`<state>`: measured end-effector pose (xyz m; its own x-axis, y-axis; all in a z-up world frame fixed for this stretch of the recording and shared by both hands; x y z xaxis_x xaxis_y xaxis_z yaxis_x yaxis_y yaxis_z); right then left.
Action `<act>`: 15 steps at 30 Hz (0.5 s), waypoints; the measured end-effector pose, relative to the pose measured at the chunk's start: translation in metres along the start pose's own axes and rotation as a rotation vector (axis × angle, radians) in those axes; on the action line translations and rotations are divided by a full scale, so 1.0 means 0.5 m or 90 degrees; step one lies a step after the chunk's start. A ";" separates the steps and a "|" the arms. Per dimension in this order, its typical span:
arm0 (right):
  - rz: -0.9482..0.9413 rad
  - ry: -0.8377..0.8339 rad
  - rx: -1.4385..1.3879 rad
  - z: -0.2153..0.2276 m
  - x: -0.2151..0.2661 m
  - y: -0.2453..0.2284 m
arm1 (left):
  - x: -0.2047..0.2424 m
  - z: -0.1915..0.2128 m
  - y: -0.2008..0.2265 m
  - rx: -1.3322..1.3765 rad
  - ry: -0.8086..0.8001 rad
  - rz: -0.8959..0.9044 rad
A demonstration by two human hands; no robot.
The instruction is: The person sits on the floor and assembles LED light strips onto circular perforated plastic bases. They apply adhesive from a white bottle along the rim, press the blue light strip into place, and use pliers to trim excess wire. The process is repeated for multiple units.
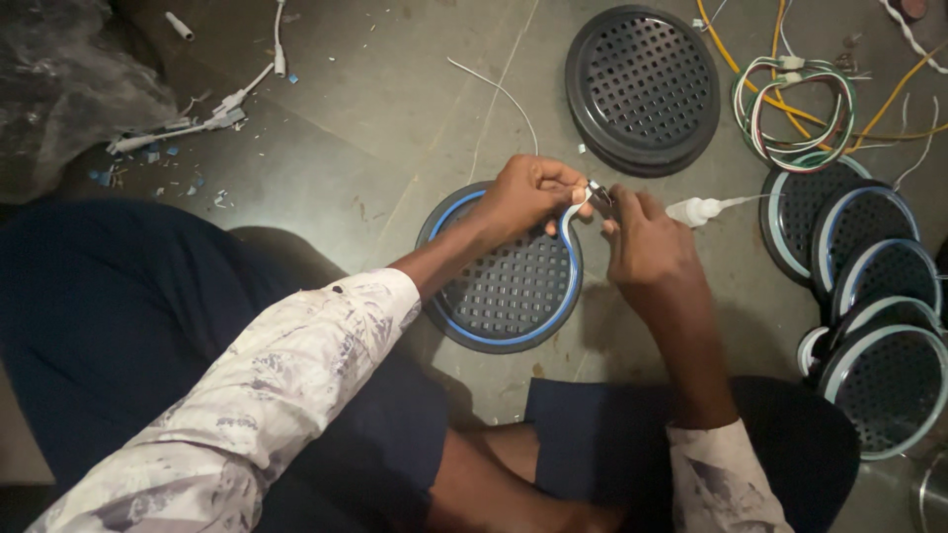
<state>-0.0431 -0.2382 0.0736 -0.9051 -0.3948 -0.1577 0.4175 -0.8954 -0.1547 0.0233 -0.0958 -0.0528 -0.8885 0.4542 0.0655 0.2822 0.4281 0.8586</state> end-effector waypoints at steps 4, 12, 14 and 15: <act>-0.028 -0.014 0.035 0.007 0.001 -0.003 | -0.002 0.003 -0.001 0.001 -0.011 0.006; -0.083 0.008 -0.018 0.009 0.006 0.000 | -0.005 0.005 -0.009 0.036 -0.031 0.010; -0.045 0.032 -0.003 0.010 0.007 -0.002 | -0.008 0.003 -0.007 0.035 -0.031 0.015; -0.026 0.044 0.004 0.011 0.007 -0.002 | -0.009 0.003 -0.006 0.027 -0.028 0.021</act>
<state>-0.0469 -0.2397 0.0784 -0.9137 -0.3432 -0.2179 0.3797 -0.9118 -0.1562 0.0271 -0.0980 -0.0563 -0.8619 0.5023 0.0694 0.3266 0.4452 0.8338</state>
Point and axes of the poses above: each hand's wrist, its own x-axis away from the middle knuckle, its own z-axis out of the back of the hand, y = z × x, the point moved 4 cm from there along -x, towards the middle knuckle, and after that the axes turned 7 degrees about x, right-handed, at the moved point
